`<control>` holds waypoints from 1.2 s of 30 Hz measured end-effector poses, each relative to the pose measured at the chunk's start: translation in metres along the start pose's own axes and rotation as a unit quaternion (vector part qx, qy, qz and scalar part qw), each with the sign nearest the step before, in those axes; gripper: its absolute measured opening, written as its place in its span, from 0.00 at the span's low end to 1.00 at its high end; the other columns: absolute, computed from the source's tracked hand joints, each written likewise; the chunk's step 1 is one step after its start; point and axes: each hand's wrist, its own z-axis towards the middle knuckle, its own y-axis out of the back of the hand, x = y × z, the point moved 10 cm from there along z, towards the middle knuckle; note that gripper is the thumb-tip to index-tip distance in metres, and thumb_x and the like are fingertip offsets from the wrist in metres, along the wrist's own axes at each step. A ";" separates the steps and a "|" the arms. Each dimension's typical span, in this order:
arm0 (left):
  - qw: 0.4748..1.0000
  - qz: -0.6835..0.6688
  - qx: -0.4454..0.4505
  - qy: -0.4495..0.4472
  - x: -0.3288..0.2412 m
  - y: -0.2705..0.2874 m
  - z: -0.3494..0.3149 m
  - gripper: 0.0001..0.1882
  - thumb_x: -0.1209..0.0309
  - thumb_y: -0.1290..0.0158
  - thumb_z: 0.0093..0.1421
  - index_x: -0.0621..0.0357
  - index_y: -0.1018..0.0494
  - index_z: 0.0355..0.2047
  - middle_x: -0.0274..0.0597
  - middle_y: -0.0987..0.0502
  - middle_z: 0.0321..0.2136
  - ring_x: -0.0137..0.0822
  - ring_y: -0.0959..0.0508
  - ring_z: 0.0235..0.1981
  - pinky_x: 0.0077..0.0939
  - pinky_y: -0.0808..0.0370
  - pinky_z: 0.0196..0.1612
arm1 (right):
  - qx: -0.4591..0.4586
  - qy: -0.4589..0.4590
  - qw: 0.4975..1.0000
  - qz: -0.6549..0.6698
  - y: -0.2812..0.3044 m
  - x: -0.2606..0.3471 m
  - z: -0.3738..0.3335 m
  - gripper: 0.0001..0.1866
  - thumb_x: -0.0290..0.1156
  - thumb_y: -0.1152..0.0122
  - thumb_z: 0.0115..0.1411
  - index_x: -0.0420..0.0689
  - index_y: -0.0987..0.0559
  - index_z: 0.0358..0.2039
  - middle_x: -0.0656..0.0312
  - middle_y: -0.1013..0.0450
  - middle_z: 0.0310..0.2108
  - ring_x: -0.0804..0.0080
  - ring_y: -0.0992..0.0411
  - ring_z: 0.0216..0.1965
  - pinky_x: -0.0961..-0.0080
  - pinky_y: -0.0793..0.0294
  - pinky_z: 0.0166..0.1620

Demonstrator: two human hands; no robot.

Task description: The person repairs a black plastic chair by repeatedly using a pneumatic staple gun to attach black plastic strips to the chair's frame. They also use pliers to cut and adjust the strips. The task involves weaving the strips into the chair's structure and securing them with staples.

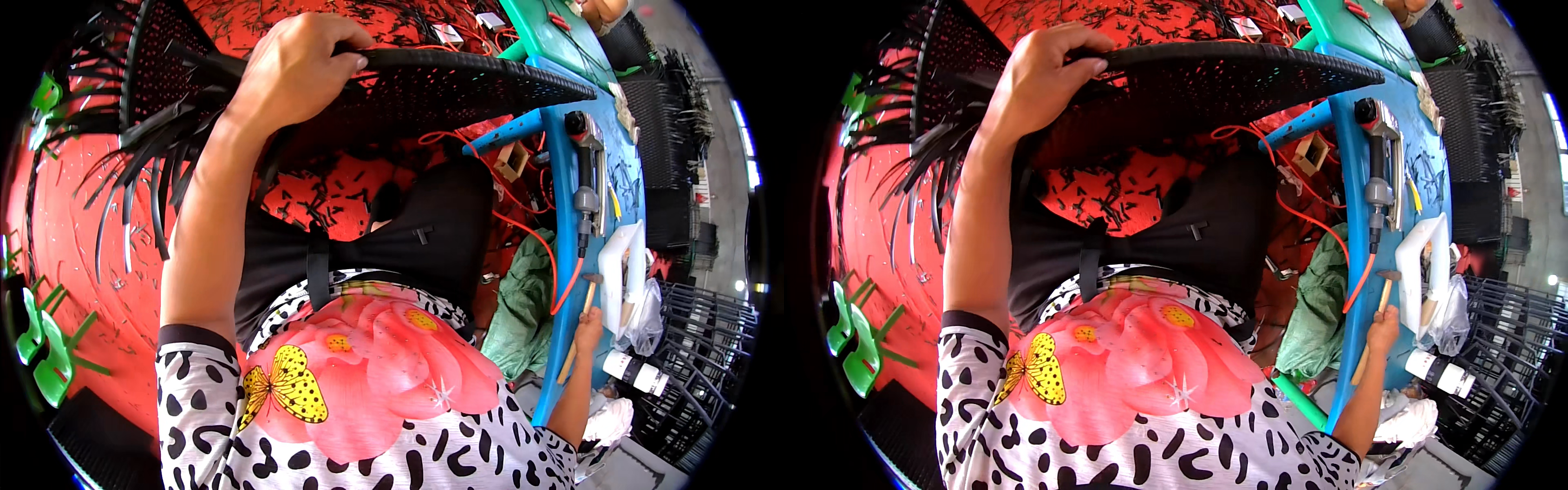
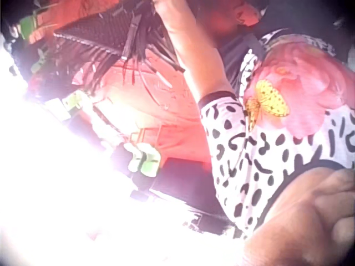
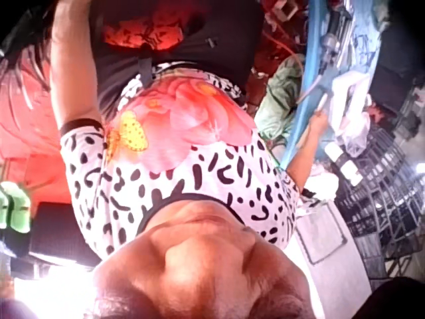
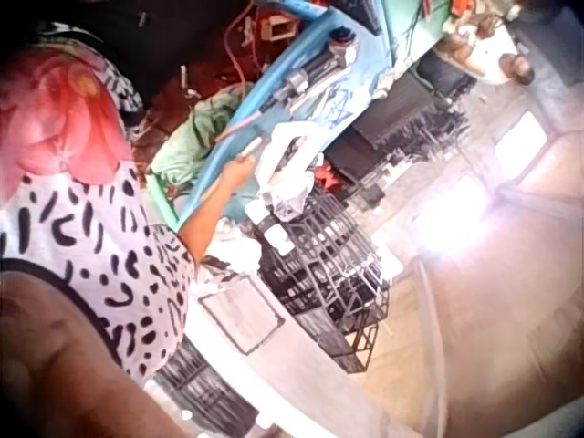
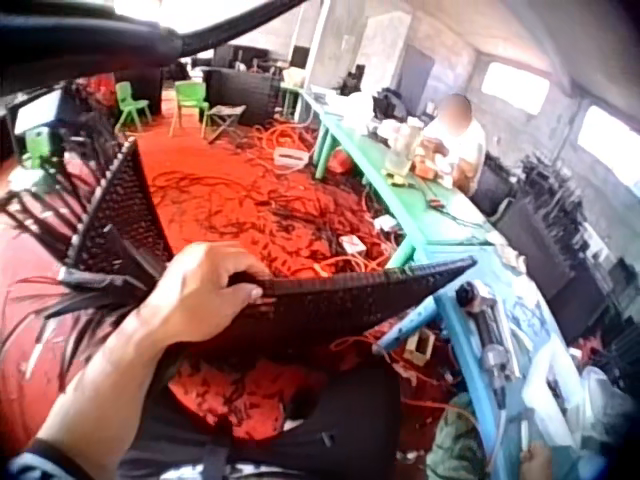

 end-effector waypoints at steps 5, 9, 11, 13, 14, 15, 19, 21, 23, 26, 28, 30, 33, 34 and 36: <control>0.996 -0.035 -0.087 -0.014 0.002 0.011 -0.001 0.10 0.79 0.47 0.50 0.64 0.23 0.35 0.51 0.22 0.33 0.47 0.22 0.35 0.33 0.25 0.39 | -0.028 -0.069 0.984 0.160 0.013 -0.009 0.006 0.21 0.26 0.47 0.60 0.45 0.34 0.55 0.56 0.26 0.30 0.67 0.28 0.27 0.71 0.28 0.31; 0.989 -0.090 -0.112 0.024 0.003 0.017 -0.006 0.11 0.80 0.52 0.49 0.67 0.23 0.32 0.56 0.23 0.29 0.51 0.22 0.33 0.37 0.25 0.38 | 0.006 -0.020 0.903 0.429 0.069 0.125 -0.004 0.25 0.28 0.49 0.63 0.46 0.40 0.60 0.64 0.30 0.30 0.81 0.34 0.24 0.86 0.33 0.26; 0.988 -0.109 -0.106 0.042 0.004 0.016 -0.006 0.10 0.80 0.52 0.49 0.68 0.23 0.31 0.56 0.23 0.28 0.50 0.21 0.32 0.36 0.25 0.37 | 0.030 0.077 0.874 0.479 0.099 0.213 -0.016 0.29 0.27 0.50 0.63 0.45 0.44 0.63 0.63 0.31 0.34 0.83 0.35 0.26 0.89 0.34 0.26; 0.988 -0.105 -0.109 0.037 0.003 0.017 -0.005 0.10 0.80 0.53 0.49 0.68 0.24 0.31 0.57 0.23 0.27 0.50 0.21 0.31 0.35 0.25 0.36 | 0.083 0.185 0.840 0.504 0.119 0.304 -0.034 0.29 0.26 0.51 0.64 0.42 0.46 0.65 0.60 0.31 0.39 0.83 0.35 0.28 0.88 0.33 0.27; 0.987 -0.108 -0.112 0.032 0.004 0.017 -0.005 0.10 0.80 0.53 0.49 0.68 0.24 0.31 0.56 0.23 0.27 0.50 0.21 0.31 0.35 0.25 0.36 | 0.111 0.250 0.817 0.508 0.128 0.347 -0.044 0.29 0.25 0.52 0.64 0.40 0.46 0.64 0.58 0.31 0.42 0.83 0.35 0.29 0.88 0.33 0.27; 0.987 -0.108 -0.116 0.029 0.005 0.019 -0.005 0.10 0.80 0.53 0.50 0.68 0.24 0.31 0.56 0.23 0.27 0.49 0.21 0.31 0.35 0.25 0.35 | 0.117 0.308 0.812 0.481 0.137 0.386 -0.053 0.29 0.24 0.52 0.64 0.39 0.45 0.64 0.57 0.31 0.43 0.83 0.34 0.29 0.88 0.33 0.28; 0.986 -0.118 -0.114 0.031 0.006 0.017 -0.007 0.10 0.80 0.54 0.50 0.68 0.24 0.30 0.56 0.23 0.26 0.49 0.21 0.30 0.35 0.25 0.34 | 0.075 0.467 0.773 0.424 0.175 0.486 -0.073 0.28 0.22 0.52 0.63 0.35 0.44 0.63 0.54 0.29 0.42 0.83 0.34 0.30 0.88 0.33 0.30; 0.986 -0.119 -0.106 0.040 0.006 0.019 -0.010 0.10 0.80 0.54 0.49 0.68 0.24 0.30 0.56 0.23 0.26 0.48 0.21 0.29 0.34 0.26 0.34 | 0.034 0.528 0.744 0.407 0.184 0.513 -0.080 0.27 0.22 0.51 0.63 0.36 0.41 0.62 0.55 0.28 0.44 0.81 0.32 0.30 0.86 0.31 0.32; 0.986 -0.124 -0.106 0.031 0.003 0.016 -0.009 0.10 0.81 0.54 0.49 0.68 0.24 0.30 0.56 0.23 0.25 0.47 0.21 0.28 0.34 0.26 0.33 | -0.017 0.580 0.726 0.369 0.188 0.533 -0.085 0.26 0.21 0.50 0.63 0.37 0.38 0.61 0.55 0.28 0.46 0.80 0.31 0.31 0.84 0.29 0.33; 0.984 -0.131 -0.119 0.013 -0.001 0.018 -0.011 0.10 0.81 0.54 0.49 0.68 0.25 0.30 0.56 0.24 0.24 0.47 0.21 0.27 0.34 0.26 0.33 | 0.040 0.563 0.755 0.334 0.173 0.544 -0.078 0.24 0.22 0.48 0.62 0.37 0.34 0.59 0.57 0.28 0.49 0.80 0.30 0.31 0.83 0.28 0.35; 0.984 -0.138 -0.114 0.020 0.001 0.016 -0.012 0.10 0.81 0.54 0.49 0.68 0.25 0.30 0.56 0.24 0.24 0.46 0.21 0.27 0.33 0.26 0.32 | 0.019 0.560 0.753 0.345 0.183 0.541 -0.072 0.24 0.22 0.48 0.62 0.37 0.35 0.60 0.58 0.27 0.46 0.81 0.31 0.30 0.84 0.29 0.34; 0.982 -0.153 -0.104 0.038 0.003 0.015 -0.013 0.10 0.81 0.54 0.49 0.68 0.25 0.30 0.55 0.24 0.24 0.45 0.22 0.27 0.33 0.26 0.32 | 0.021 0.522 0.754 0.400 0.189 0.532 -0.068 0.25 0.22 0.49 0.62 0.37 0.35 0.60 0.59 0.27 0.43 0.82 0.32 0.29 0.85 0.30 0.33; 0.984 -0.138 -0.105 0.034 0.002 0.016 -0.014 0.09 0.81 0.54 0.49 0.68 0.25 0.30 0.54 0.24 0.24 0.43 0.22 0.26 0.32 0.27 0.31 | -0.007 0.544 0.744 0.388 0.188 0.528 -0.077 0.25 0.21 0.49 0.62 0.38 0.35 0.60 0.59 0.27 0.45 0.81 0.32 0.30 0.84 0.29 0.34; 0.986 -0.126 -0.107 0.026 -0.001 0.017 -0.013 0.09 0.81 0.54 0.50 0.68 0.25 0.30 0.54 0.24 0.24 0.43 0.22 0.26 0.32 0.27 0.31 | -0.021 0.569 0.732 0.374 0.183 0.532 -0.082 0.25 0.20 0.48 0.61 0.38 0.35 0.60 0.59 0.27 0.45 0.81 0.31 0.30 0.84 0.29 0.34; 0.985 -0.131 -0.110 0.030 0.000 0.016 -0.014 0.09 0.81 0.54 0.50 0.68 0.25 0.30 0.53 0.24 0.24 0.41 0.22 0.26 0.31 0.27 0.31 | -0.045 0.621 0.702 0.346 0.172 0.541 -0.090 0.25 0.20 0.47 0.60 0.39 0.34 0.59 0.60 0.27 0.45 0.81 0.30 0.30 0.85 0.29 0.34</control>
